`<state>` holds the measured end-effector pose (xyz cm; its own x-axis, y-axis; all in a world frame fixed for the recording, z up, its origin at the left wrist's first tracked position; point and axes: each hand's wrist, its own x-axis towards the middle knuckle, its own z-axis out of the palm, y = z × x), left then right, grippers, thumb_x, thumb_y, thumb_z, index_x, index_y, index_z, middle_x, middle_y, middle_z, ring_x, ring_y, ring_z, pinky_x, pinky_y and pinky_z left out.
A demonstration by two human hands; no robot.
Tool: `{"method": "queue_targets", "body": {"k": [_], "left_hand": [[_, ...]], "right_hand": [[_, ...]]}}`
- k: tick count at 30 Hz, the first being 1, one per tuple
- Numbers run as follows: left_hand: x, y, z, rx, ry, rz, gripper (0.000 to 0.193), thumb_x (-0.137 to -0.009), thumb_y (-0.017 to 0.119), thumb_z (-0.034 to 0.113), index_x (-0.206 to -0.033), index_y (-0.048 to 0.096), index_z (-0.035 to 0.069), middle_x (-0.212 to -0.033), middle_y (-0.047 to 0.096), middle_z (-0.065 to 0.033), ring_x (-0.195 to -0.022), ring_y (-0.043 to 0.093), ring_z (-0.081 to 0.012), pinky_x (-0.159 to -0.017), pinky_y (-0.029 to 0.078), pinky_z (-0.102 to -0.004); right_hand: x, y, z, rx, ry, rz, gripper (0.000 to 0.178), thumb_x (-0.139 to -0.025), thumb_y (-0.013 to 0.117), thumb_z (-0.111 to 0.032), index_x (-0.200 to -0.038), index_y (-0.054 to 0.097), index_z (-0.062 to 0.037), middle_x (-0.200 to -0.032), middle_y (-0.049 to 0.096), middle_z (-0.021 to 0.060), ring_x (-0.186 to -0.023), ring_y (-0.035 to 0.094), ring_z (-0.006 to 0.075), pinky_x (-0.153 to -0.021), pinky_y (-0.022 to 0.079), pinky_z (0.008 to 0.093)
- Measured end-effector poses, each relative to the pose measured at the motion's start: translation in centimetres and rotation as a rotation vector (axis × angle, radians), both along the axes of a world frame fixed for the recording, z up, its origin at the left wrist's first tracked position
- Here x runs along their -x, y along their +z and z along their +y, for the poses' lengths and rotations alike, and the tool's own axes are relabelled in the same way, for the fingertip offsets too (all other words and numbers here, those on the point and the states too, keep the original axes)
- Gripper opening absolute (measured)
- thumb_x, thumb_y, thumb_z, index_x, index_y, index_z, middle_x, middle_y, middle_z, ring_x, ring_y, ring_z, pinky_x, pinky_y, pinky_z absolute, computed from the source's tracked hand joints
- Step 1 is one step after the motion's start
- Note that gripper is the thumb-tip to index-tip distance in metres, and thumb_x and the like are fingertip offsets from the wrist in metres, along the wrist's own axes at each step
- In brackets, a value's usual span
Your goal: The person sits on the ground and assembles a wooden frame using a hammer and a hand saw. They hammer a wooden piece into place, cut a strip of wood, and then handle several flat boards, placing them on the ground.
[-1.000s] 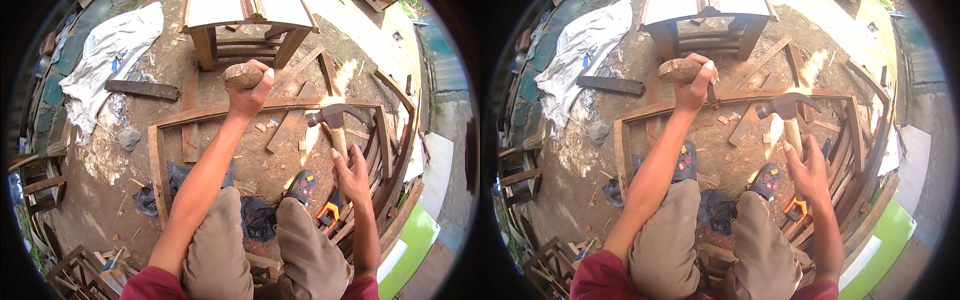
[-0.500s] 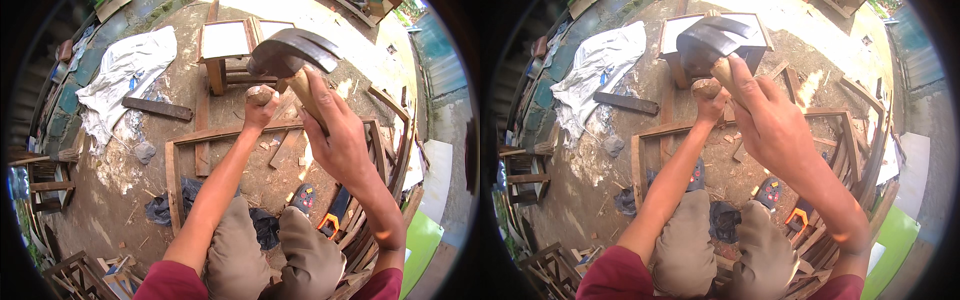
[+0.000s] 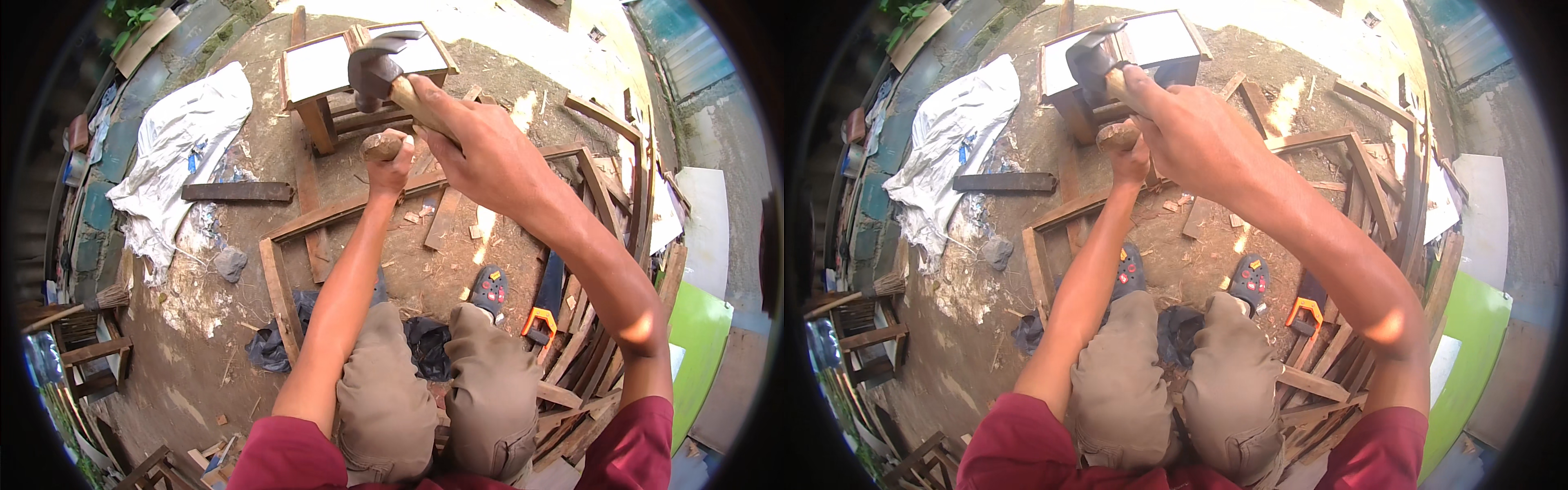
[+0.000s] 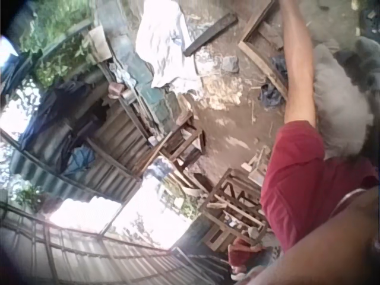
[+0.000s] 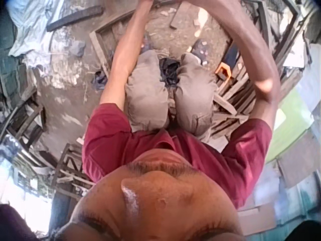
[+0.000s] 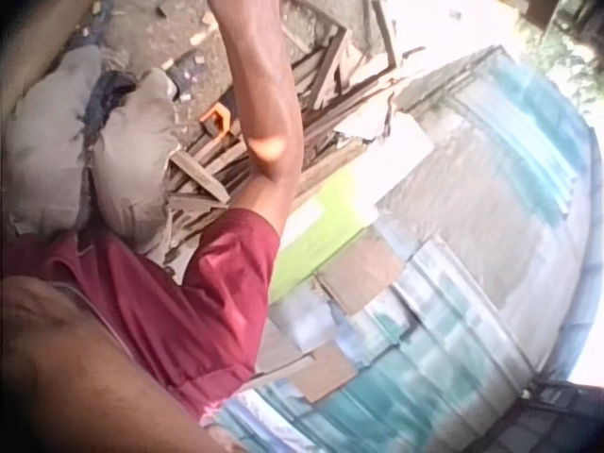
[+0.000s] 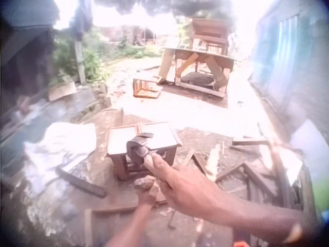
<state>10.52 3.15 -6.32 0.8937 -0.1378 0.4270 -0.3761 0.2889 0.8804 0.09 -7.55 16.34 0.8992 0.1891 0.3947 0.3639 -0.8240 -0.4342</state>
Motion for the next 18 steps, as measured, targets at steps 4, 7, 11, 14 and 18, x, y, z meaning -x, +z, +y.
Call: {"method": "queue_targets", "body": {"k": [4,7,11,14,18], "left_hand": [[1.6,1.8,-1.1,-0.013,0.027,0.121,0.006,-0.087,0.067,0.01,-0.086,0.064,0.005,-0.071,0.059,0.002,-0.067,0.056,-0.0083,-0.062,0.046,-0.0289],[0.6,0.6,-0.8,0.072,0.088,-0.064,0.006,-0.087,0.067,0.01,-0.086,0.064,0.005,-0.072,0.06,0.0017,-0.067,0.057,-0.0082,-0.061,0.046,-0.0288],[0.2,0.9,-0.1,-0.101,0.092,0.008,0.006,-0.086,0.066,0.009,-0.089,0.064,0.005,-0.075,0.063,0.0001,-0.071,0.06,-0.0099,-0.065,0.049,-0.029],[1.5,1.9,-1.1,0.04,0.121,0.008,0.008,-0.087,0.067,0.009,-0.093,0.064,0.005,-0.075,0.064,0.0005,-0.073,0.062,-0.0102,-0.065,0.05,-0.0288],[1.7,1.2,-0.5,0.066,0.057,0.031,0.005,-0.088,0.067,0.009,-0.088,0.064,0.005,-0.074,0.062,0.0019,-0.07,0.06,-0.0088,-0.064,0.049,-0.0279]], "right_hand": [[1.5,-0.6,0.8,-0.164,-0.044,-0.241,0.054,-0.092,0.062,-0.001,-0.143,0.048,0.0022,-0.094,0.068,0.0302,-0.081,0.067,0.0458,-0.071,0.051,0.0483],[1.4,-1.1,0.1,-0.028,-0.053,0.25,0.056,-0.092,0.063,-0.001,-0.145,0.047,0.0016,-0.094,0.069,0.0288,-0.082,0.068,0.0451,-0.072,0.052,0.047],[1.5,1.7,1.6,-0.166,-0.022,-0.103,0.059,-0.089,0.067,-0.009,-0.144,0.046,0.0006,-0.085,0.066,0.0272,-0.078,0.067,0.0445,-0.065,0.051,0.0528],[2.6,-1.5,0.9,-0.054,-0.016,-0.01,0.061,-0.091,0.066,-0.01,-0.146,0.043,-0.0015,-0.085,0.066,0.0264,-0.079,0.066,0.046,-0.068,0.051,0.0531],[1.6,-0.4,0.0,-0.006,0.0,0.006,0.062,-0.091,0.066,-0.01,-0.147,0.042,-0.0028,-0.083,0.066,0.0244,-0.078,0.067,0.0458,-0.067,0.052,0.0533]]}}
